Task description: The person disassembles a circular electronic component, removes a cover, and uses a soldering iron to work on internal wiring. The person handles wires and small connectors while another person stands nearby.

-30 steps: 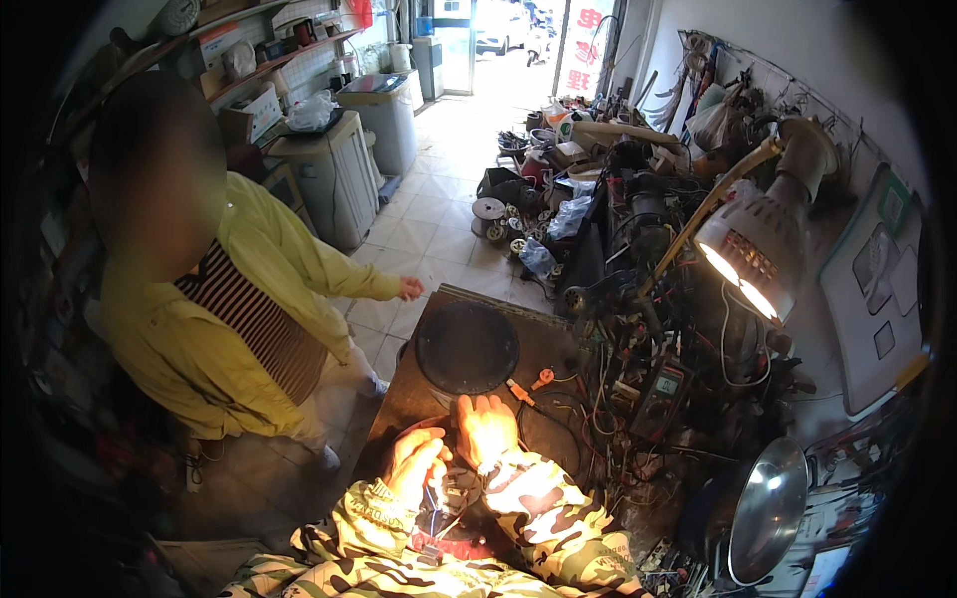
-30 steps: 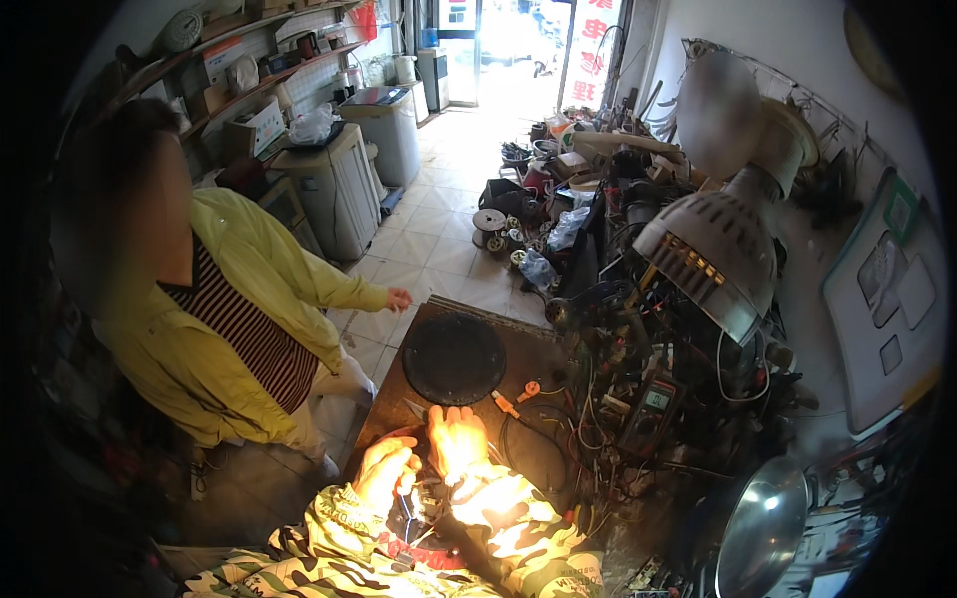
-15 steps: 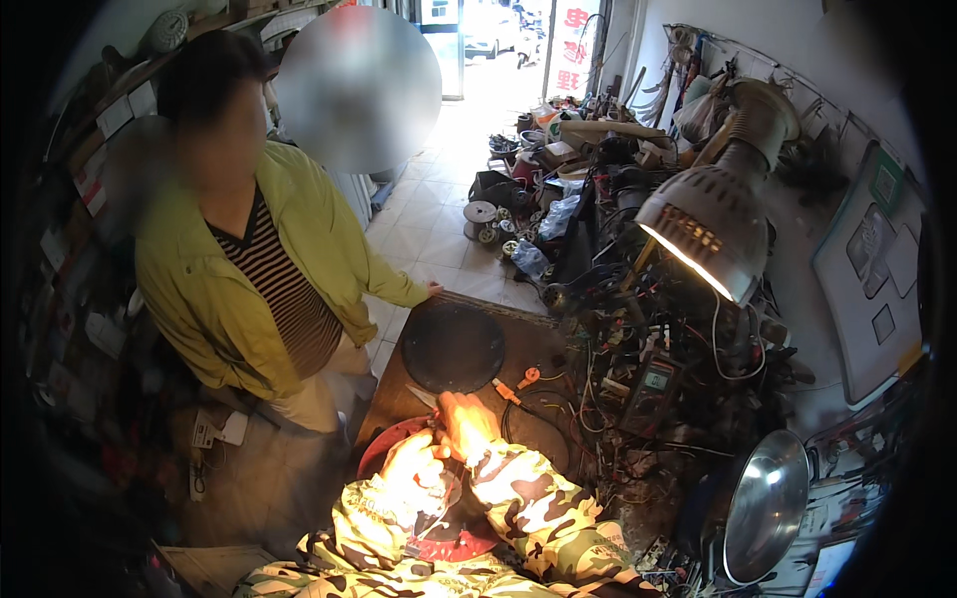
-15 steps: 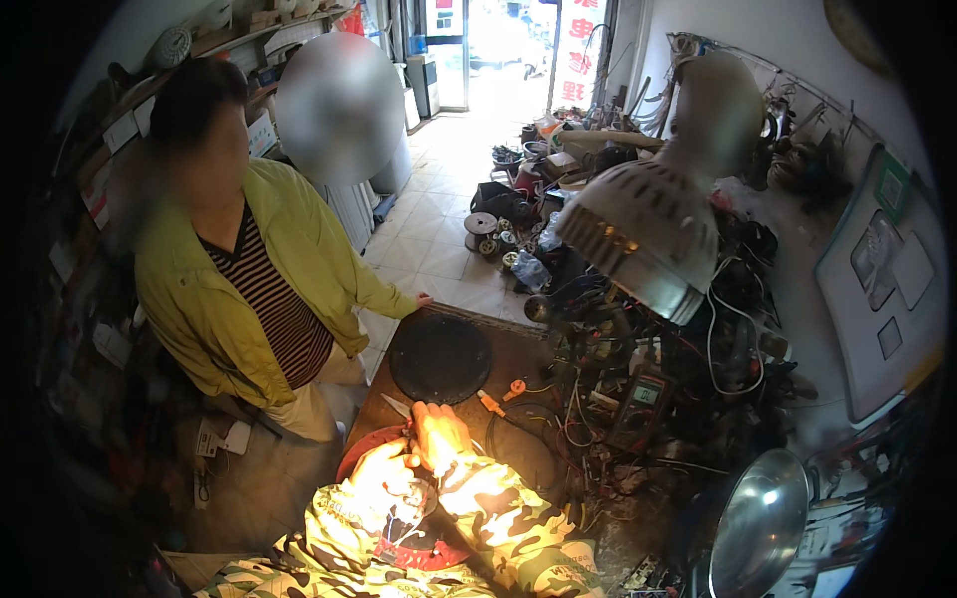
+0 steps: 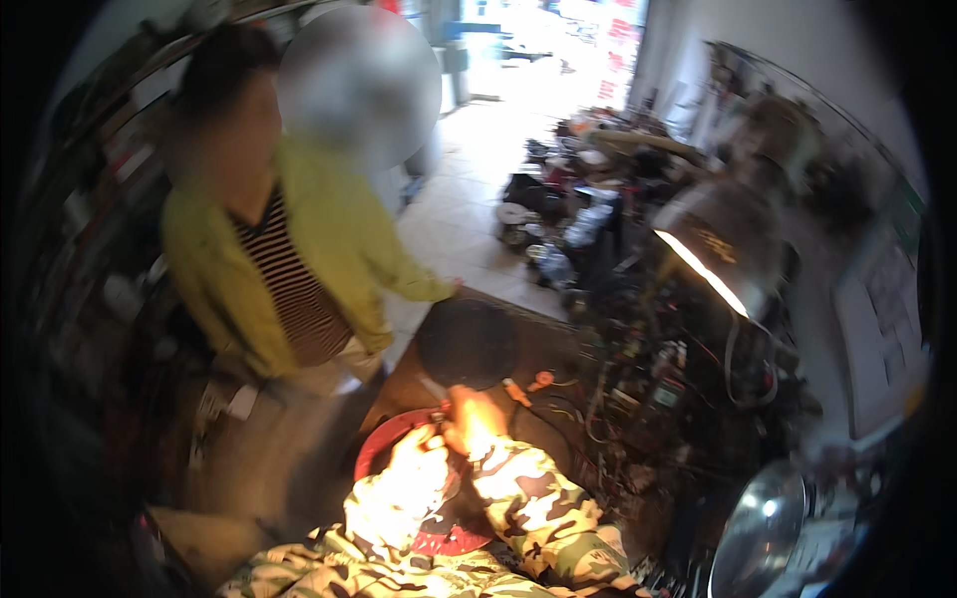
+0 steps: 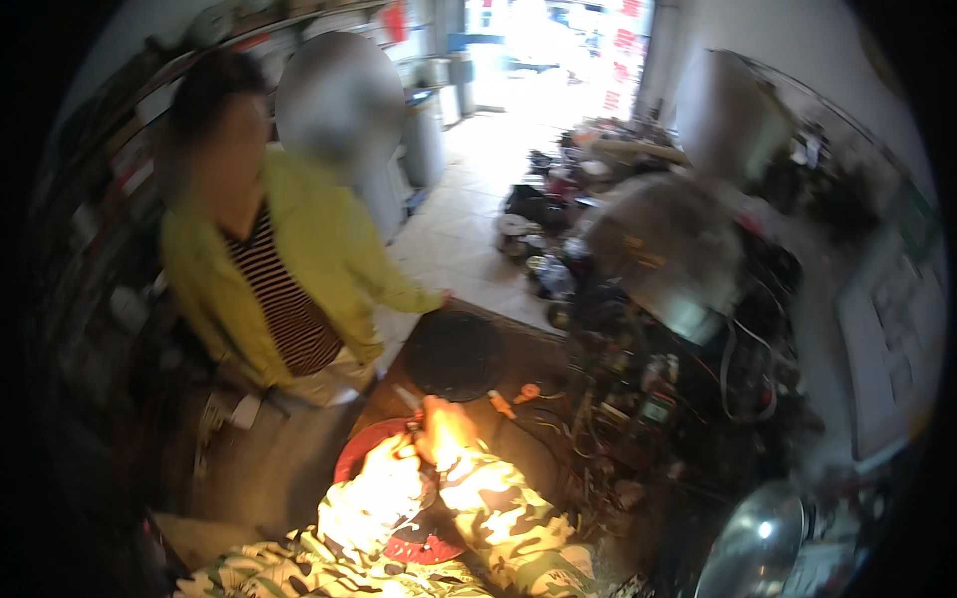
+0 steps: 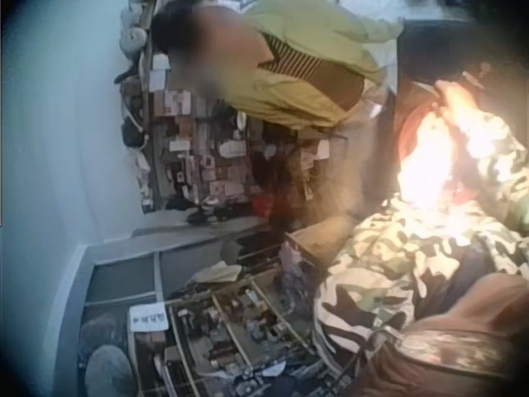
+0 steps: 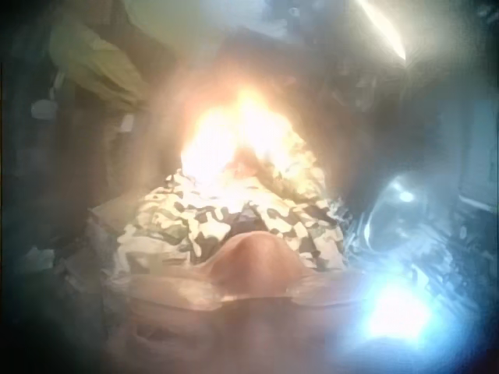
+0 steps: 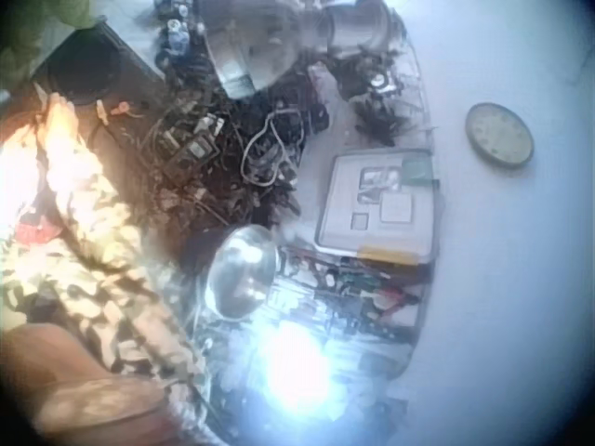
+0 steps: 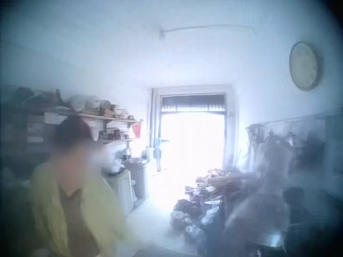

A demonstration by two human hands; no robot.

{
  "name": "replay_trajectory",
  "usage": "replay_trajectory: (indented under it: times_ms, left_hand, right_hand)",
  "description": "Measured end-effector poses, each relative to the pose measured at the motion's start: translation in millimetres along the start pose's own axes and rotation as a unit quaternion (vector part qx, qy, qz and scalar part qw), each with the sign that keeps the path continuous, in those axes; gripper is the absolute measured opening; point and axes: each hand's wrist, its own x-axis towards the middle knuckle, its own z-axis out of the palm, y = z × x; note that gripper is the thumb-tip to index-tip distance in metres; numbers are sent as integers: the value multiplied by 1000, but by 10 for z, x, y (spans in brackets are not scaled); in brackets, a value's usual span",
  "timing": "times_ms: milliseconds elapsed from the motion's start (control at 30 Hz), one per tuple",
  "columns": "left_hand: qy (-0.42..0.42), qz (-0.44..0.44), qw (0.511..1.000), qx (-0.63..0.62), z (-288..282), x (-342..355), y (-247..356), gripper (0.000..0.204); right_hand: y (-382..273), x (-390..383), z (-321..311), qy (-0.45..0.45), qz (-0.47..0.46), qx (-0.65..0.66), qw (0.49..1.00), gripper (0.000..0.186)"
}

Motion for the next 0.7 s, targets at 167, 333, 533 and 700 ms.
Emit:
replay_trajectory:
  times_ms: [167,333,533,700]
  left_hand:
    - [24,27,999,-41,279,115,-92,36]
    - [-29,34,995,-88,201,80,-157,31]
    - [-97,-4,991,-91,43,204,-190,39]
    - [-26,12,994,-101,208,93,-245,43]
  right_hand:
    - [94,4,8,60,-40,-27,997,27]
    - [237,113,98,10,-57,54,997,30]
    - [330,123,97,10,-59,78,995,21]
    - [311,87,93,-10,-30,79,996,31]
